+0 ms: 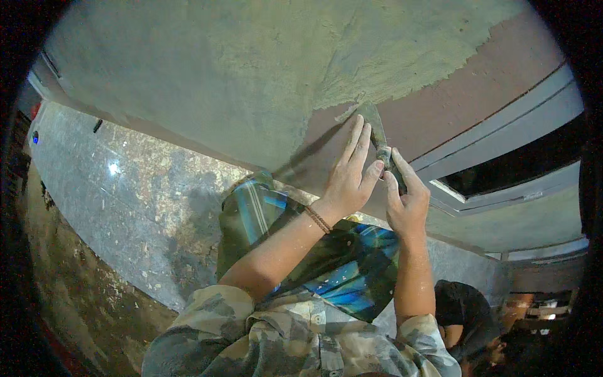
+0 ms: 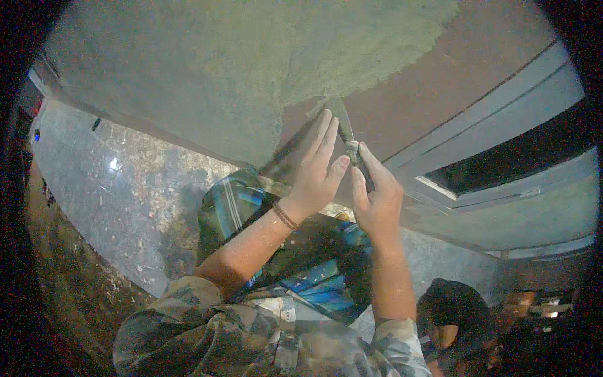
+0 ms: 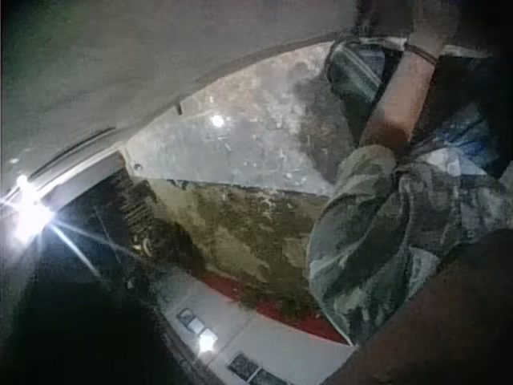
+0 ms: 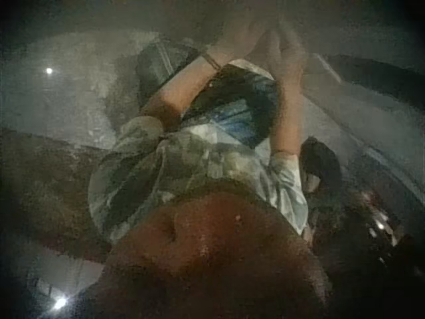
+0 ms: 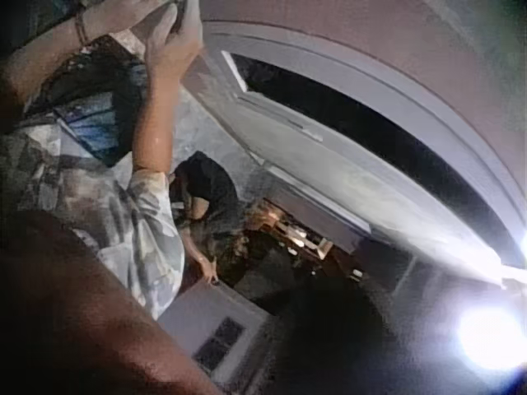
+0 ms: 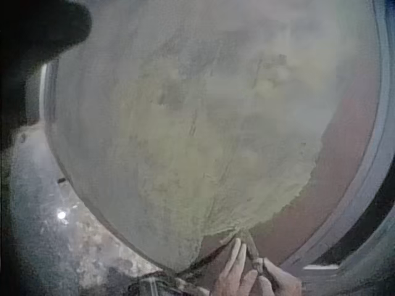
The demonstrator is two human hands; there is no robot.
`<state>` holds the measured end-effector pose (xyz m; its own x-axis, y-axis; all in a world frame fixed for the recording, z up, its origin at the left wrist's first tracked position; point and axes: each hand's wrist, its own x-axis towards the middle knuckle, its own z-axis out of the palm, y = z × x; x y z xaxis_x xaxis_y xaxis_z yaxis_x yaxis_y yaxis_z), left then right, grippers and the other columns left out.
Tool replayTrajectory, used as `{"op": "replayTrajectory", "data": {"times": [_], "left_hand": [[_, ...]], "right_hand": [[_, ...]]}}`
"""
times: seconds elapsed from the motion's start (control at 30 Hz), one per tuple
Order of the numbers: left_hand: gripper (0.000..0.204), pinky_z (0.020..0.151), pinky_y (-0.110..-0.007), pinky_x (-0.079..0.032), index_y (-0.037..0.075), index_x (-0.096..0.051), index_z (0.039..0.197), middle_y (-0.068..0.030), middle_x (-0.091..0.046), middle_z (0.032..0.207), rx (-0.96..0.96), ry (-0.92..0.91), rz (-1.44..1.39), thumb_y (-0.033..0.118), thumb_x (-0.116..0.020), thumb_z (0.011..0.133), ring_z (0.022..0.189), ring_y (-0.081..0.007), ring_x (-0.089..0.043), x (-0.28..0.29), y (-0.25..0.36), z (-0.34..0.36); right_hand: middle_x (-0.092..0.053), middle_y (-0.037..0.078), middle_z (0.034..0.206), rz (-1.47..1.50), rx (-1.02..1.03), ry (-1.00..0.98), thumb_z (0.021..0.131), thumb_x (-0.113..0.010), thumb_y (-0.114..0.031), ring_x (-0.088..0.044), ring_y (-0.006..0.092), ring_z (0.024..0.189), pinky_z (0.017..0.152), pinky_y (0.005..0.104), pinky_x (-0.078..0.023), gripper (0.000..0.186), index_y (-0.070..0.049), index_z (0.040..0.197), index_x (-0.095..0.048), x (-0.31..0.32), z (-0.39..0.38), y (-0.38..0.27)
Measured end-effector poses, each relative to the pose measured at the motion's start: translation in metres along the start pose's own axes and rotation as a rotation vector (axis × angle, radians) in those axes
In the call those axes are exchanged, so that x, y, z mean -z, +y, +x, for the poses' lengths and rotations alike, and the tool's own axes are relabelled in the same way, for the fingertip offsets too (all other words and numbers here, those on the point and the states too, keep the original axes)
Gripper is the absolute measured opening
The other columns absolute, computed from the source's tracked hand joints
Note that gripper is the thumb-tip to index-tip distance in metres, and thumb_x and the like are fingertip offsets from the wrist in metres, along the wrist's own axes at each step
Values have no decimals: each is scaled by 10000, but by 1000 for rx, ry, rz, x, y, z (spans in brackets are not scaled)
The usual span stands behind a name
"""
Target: The person applies plaster to a wall using a trowel, smoothing the surface in repeated strokes. The person occasionally uses their left hand to steady or check the wall while continuing to spread and level the plaster.
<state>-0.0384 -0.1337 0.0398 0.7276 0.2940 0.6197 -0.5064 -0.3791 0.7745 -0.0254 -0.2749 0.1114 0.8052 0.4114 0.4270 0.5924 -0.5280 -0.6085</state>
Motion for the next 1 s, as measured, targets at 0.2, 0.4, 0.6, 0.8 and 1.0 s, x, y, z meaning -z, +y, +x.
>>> {"op": "replayTrajectory", "data": {"times": [0.2,0.4,0.6,0.8,1.0], "left_hand": [[687,1241,-456,-182,-73,-249,1558,-275,-199,1645,16,20,26,255,-520,1019,1530,-423,-195,-2,-5,-2],[691,1234,-469,-208,-82,-262,1549,-288,-190,1641,-7,2,105,272,-519,1015,1521,-447,-195,2,-10,-1],[693,1234,-491,-201,-89,-272,1542,-294,-198,1635,-46,6,188,288,-514,1014,1516,-464,-190,2,-18,-2],[678,1235,-506,-189,-104,-285,1529,-301,-212,1628,-84,34,218,271,-505,1008,1513,-477,-189,1,-23,-2],[690,1237,-509,-180,-104,-269,1534,-306,-208,1626,-38,30,175,276,-506,1008,1519,-471,-173,-2,-20,-5]], "right_hand": [[-689,203,1269,-30,38,108,922,-639,-70,-687,293,1153,992,360,-503,419,24,1331,-632,-24,-8,16],[-678,237,1273,89,2,179,934,-623,-79,-686,286,1151,996,356,-501,430,61,1340,-610,-44,-16,22],[-703,243,1204,57,25,156,928,-626,-90,-713,306,1080,943,360,-522,436,59,1338,-614,-44,-14,21],[-718,246,1131,-54,105,154,914,-651,-86,-726,303,932,847,356,-543,427,43,1320,-636,-42,-8,20],[-730,212,967,-78,178,168,902,-654,-84,-696,289,794,760,366,-540,429,21,1318,-649,-37,-7,17]]}}
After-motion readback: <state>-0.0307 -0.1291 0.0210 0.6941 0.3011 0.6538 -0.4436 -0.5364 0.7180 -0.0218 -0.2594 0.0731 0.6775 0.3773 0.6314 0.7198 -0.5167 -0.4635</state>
